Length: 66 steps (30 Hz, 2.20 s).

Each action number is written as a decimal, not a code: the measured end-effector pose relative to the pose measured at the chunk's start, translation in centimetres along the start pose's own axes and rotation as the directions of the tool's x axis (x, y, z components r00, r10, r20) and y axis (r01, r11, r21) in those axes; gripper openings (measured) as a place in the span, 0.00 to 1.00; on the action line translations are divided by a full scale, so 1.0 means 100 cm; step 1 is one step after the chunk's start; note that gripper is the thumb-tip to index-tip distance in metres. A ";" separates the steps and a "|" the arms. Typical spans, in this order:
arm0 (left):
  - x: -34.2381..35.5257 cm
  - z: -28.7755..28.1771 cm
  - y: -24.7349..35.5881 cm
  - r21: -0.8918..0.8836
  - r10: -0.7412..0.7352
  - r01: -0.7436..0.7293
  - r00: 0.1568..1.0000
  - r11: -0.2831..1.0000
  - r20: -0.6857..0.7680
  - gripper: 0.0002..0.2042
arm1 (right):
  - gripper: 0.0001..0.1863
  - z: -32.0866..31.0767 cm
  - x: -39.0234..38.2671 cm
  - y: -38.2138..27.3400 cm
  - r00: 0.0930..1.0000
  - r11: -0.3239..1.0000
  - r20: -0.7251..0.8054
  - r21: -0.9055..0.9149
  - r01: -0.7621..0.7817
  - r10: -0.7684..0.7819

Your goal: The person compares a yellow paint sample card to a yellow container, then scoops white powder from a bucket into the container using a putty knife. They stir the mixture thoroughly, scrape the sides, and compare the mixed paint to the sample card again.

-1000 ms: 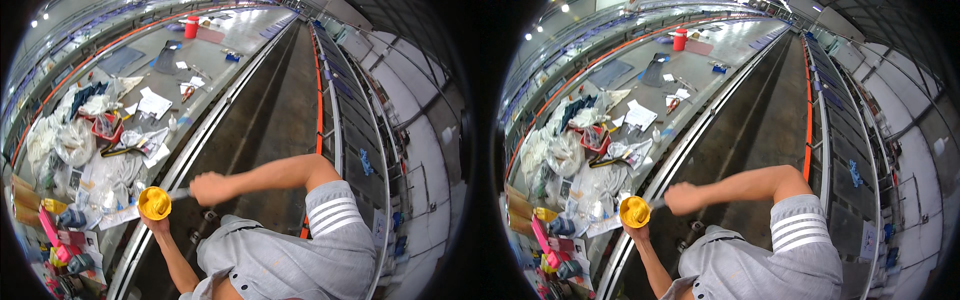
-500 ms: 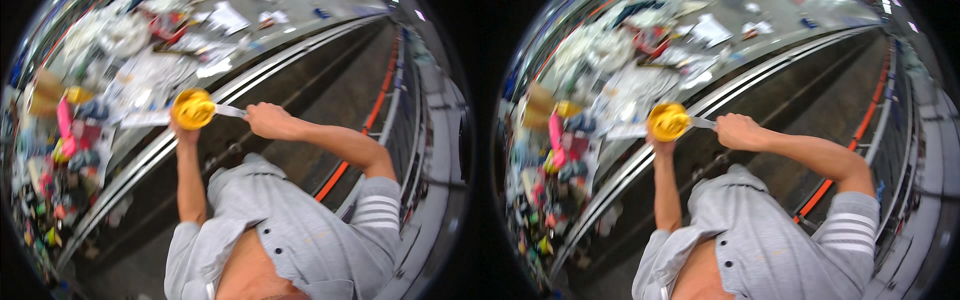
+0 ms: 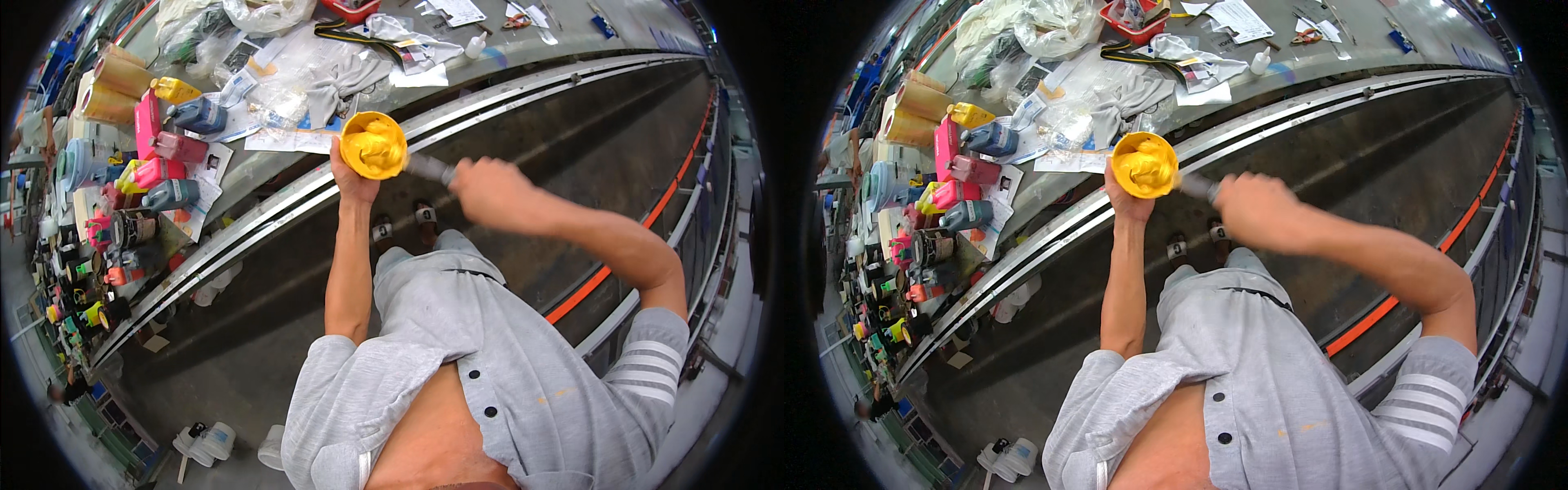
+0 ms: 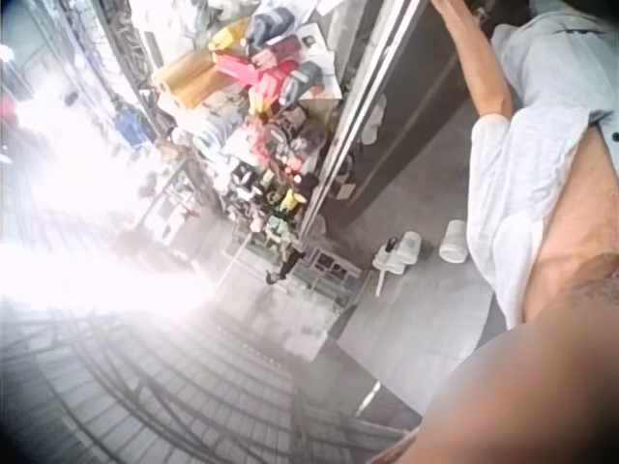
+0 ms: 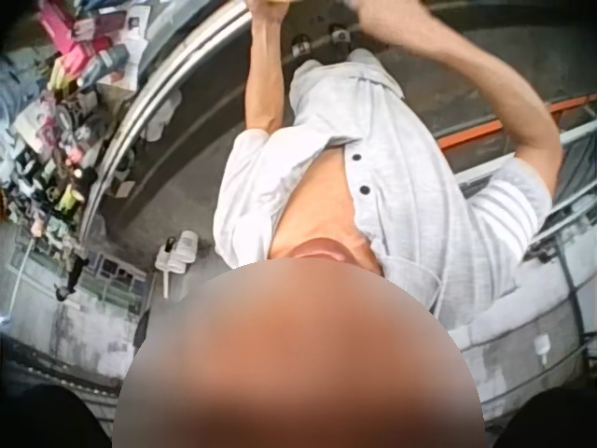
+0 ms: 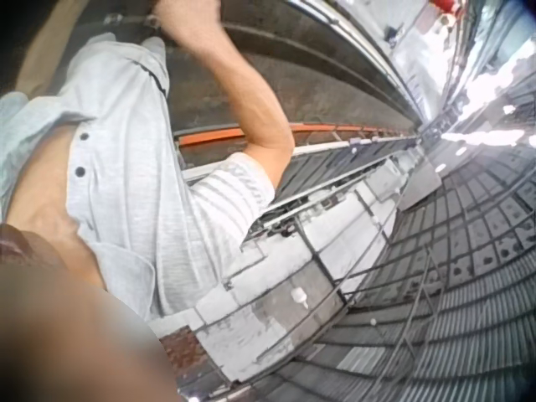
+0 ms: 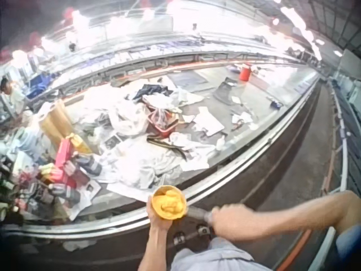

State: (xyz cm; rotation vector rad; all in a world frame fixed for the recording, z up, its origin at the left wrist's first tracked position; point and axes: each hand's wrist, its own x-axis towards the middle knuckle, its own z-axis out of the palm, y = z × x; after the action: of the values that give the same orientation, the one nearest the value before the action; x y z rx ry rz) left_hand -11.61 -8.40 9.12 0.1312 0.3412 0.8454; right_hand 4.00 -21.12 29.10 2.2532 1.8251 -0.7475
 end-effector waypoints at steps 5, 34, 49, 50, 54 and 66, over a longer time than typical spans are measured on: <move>-0.012 0.014 0.011 0.046 -0.077 0.079 0.996 0.996 -0.042 0.30 | 0.17 -0.018 0.032 0.033 0.980 0.979 0.190 0.203 0.014 -0.053; -0.021 -0.002 -0.003 -0.031 0.081 -0.085 0.991 0.996 -0.105 0.26 | 0.18 -0.050 0.043 0.001 0.970 0.993 0.234 0.109 0.042 -0.066; -0.005 -0.013 0.007 -0.140 0.208 -0.201 0.977 0.970 0.037 0.26 | 0.10 -0.069 0.018 -0.049 0.966 0.902 0.142 -0.351 0.252 -0.214; -0.004 -0.018 -0.003 -0.122 0.252 -0.256 0.967 0.959 -0.045 0.27 | 0.12 -0.067 0.016 -0.059 0.934 0.967 0.339 -0.181 0.182 -0.112; -0.016 -0.021 -0.018 -0.051 0.263 -0.271 0.956 0.961 -0.133 0.29 | 0.14 -0.057 0.038 -0.064 0.676 0.324 0.736 0.642 -0.695 -0.007; -0.010 0.000 0.021 0.054 -0.538 0.535 0.841 0.843 0.061 0.24 | 0.07 -0.093 0.074 -0.035 0.478 0.220 0.072 -0.821 0.527 -0.876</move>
State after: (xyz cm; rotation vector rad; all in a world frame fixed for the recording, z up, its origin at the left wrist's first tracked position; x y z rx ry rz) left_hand -13.70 -7.73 9.92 0.0911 0.3019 0.2731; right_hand 4.39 -9.90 34.41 0.8829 2.6999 0.5496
